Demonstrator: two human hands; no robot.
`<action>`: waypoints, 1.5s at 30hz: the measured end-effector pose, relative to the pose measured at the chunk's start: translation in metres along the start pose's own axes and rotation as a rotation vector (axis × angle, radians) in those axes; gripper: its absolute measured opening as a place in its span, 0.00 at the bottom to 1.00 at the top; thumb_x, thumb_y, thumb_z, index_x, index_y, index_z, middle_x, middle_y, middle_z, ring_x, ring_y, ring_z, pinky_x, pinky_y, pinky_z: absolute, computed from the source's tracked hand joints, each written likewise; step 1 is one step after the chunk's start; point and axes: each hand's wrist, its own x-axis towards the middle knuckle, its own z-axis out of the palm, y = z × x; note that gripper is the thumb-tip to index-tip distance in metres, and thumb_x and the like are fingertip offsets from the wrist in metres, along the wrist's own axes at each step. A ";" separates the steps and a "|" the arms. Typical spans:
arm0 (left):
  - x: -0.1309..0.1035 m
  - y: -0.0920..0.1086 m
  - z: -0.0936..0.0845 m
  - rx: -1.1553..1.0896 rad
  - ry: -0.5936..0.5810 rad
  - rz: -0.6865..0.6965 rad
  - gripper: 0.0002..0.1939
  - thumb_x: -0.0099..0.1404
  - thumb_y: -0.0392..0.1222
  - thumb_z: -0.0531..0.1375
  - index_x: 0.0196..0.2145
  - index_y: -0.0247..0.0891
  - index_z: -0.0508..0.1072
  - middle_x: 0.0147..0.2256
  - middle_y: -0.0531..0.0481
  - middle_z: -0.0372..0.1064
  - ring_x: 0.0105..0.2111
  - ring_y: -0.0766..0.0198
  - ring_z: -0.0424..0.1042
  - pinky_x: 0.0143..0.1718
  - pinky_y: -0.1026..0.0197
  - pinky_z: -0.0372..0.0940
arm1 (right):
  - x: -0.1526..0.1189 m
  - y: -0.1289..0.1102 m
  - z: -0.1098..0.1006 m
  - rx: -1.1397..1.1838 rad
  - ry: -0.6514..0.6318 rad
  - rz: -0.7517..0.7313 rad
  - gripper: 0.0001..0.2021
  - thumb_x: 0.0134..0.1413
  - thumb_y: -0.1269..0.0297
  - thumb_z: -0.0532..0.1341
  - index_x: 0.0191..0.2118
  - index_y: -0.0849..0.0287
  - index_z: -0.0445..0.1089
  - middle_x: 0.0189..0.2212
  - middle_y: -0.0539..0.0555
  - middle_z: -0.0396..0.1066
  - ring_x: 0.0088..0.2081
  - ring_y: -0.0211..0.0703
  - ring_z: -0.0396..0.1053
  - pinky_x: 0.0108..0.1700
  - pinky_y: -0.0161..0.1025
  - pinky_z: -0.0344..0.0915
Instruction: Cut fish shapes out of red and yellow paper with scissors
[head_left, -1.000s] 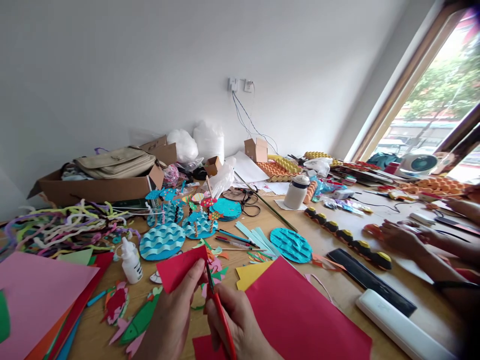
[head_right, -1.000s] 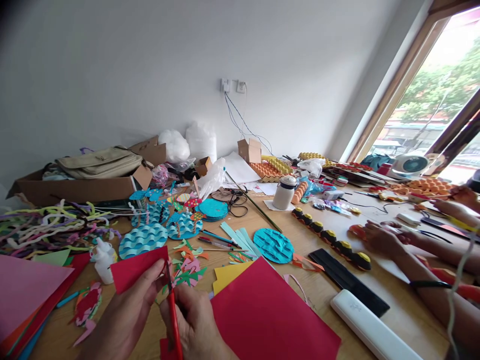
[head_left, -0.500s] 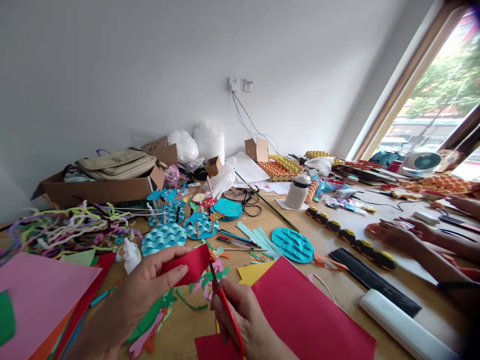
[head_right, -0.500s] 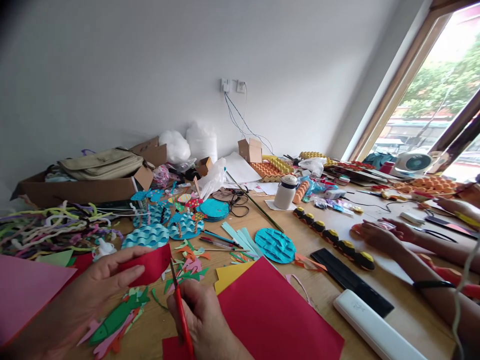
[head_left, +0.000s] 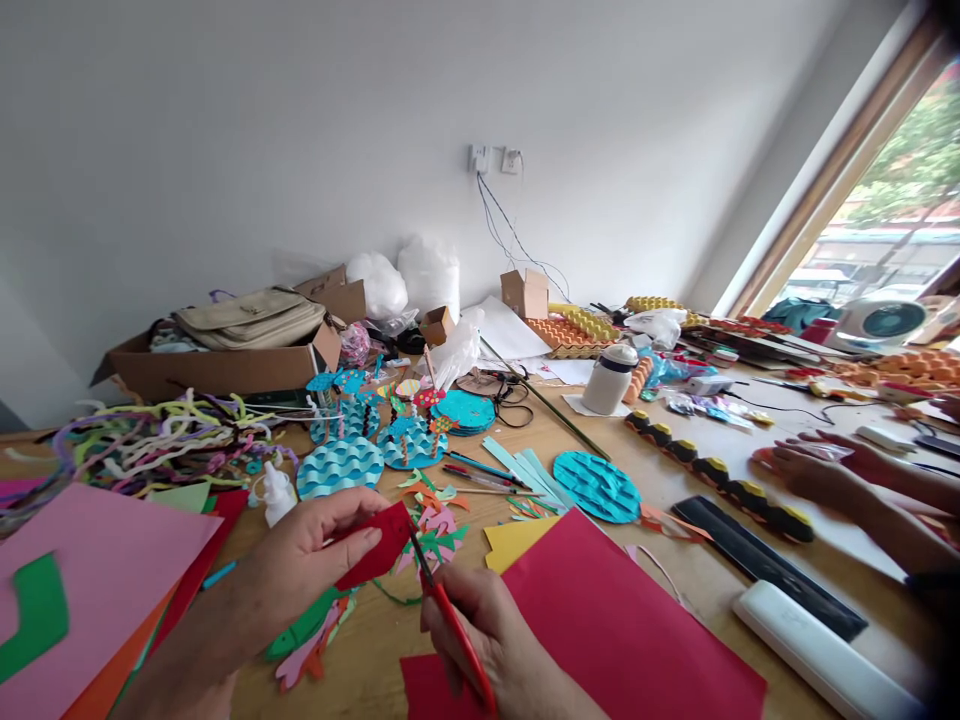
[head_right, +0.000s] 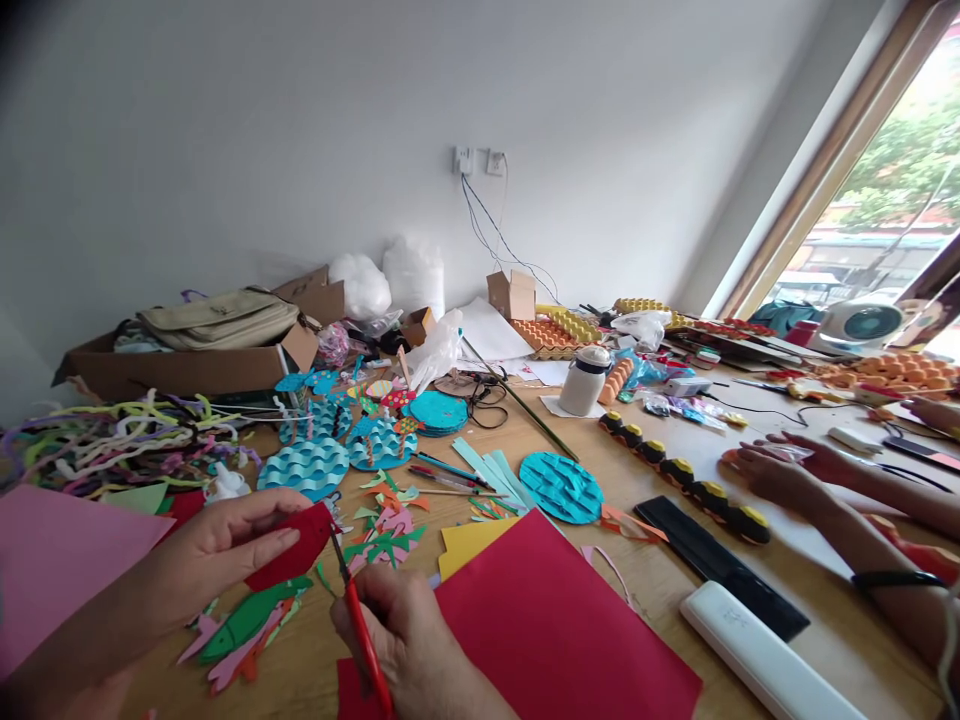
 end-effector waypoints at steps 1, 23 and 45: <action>0.000 -0.001 0.001 -0.006 0.001 -0.014 0.06 0.51 0.43 0.63 0.27 0.40 0.78 0.25 0.51 0.74 0.26 0.61 0.70 0.26 0.67 0.63 | 0.000 -0.001 0.000 -0.005 -0.006 0.011 0.20 0.59 0.50 0.50 0.23 0.58 0.54 0.15 0.44 0.50 0.19 0.30 0.47 0.20 0.30 0.43; 0.006 -0.013 0.019 0.036 -0.027 -0.070 0.10 0.56 0.47 0.57 0.25 0.37 0.67 0.19 0.59 0.59 0.20 0.70 0.54 0.20 0.68 0.49 | 0.002 0.002 0.007 0.231 0.054 0.024 0.24 0.53 0.41 0.54 0.23 0.59 0.57 0.13 0.44 0.53 0.15 0.29 0.52 0.16 0.26 0.47; 0.006 -0.018 0.019 -0.046 -0.042 -0.133 0.14 0.57 0.52 0.58 0.28 0.38 0.68 0.20 0.58 0.61 0.20 0.70 0.56 0.20 0.68 0.49 | 0.002 0.002 0.001 0.028 0.078 -0.024 0.13 0.56 0.67 0.52 0.22 0.59 0.53 0.17 0.43 0.47 0.19 0.29 0.45 0.21 0.30 0.43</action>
